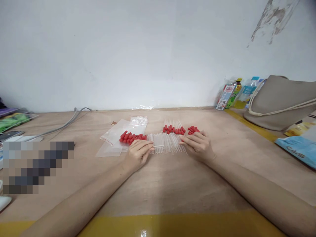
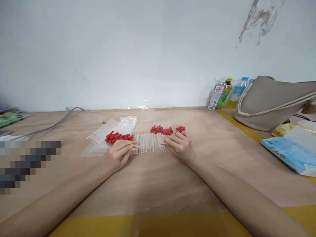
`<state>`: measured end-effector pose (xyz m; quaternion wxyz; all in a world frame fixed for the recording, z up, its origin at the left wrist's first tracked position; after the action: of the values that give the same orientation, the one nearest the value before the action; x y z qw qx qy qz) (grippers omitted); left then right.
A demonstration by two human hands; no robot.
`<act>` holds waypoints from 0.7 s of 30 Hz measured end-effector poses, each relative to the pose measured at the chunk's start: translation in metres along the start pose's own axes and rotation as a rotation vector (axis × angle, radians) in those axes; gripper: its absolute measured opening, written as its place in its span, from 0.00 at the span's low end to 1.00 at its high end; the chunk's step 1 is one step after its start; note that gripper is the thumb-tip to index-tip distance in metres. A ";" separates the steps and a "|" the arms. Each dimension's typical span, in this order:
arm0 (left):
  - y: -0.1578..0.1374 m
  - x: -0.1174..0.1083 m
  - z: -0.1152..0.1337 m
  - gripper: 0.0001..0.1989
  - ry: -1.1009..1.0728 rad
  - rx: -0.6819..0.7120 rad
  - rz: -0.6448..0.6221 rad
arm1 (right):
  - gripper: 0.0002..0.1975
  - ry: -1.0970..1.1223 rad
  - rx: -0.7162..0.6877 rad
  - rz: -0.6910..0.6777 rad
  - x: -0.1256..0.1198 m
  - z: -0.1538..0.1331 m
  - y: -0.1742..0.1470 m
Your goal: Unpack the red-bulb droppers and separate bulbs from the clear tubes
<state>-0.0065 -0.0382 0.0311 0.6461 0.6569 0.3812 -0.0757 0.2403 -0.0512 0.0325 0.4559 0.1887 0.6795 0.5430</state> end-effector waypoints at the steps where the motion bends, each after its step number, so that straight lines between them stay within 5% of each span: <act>1: -0.001 0.002 -0.003 0.08 0.001 -0.035 0.011 | 0.11 0.028 0.050 -0.016 0.002 0.008 0.000; 5: -0.002 0.013 -0.009 0.14 0.047 -0.171 -0.008 | 0.12 0.114 0.257 -0.028 0.008 0.036 0.000; 10: 0.001 0.018 -0.013 0.22 0.089 -0.183 -0.009 | 0.15 0.078 0.424 0.008 0.009 0.058 0.000; 21: 0.001 0.017 -0.016 0.11 0.060 -0.110 -0.015 | 0.05 0.115 0.682 0.022 0.009 0.080 -0.008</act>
<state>-0.0001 -0.0162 0.0244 0.6691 0.6195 0.4086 -0.0398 0.3030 -0.0016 0.0220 0.3215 0.3065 0.8444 0.2995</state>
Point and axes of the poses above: each hand's wrist, its own y-axis towards the middle knuckle, its own x-axis out of the palm, z = x × y, the point moved 3 cm from there along y, towards the middle knuckle, and after that the axes turned 11 degrees about x, right-handed, at the moved point
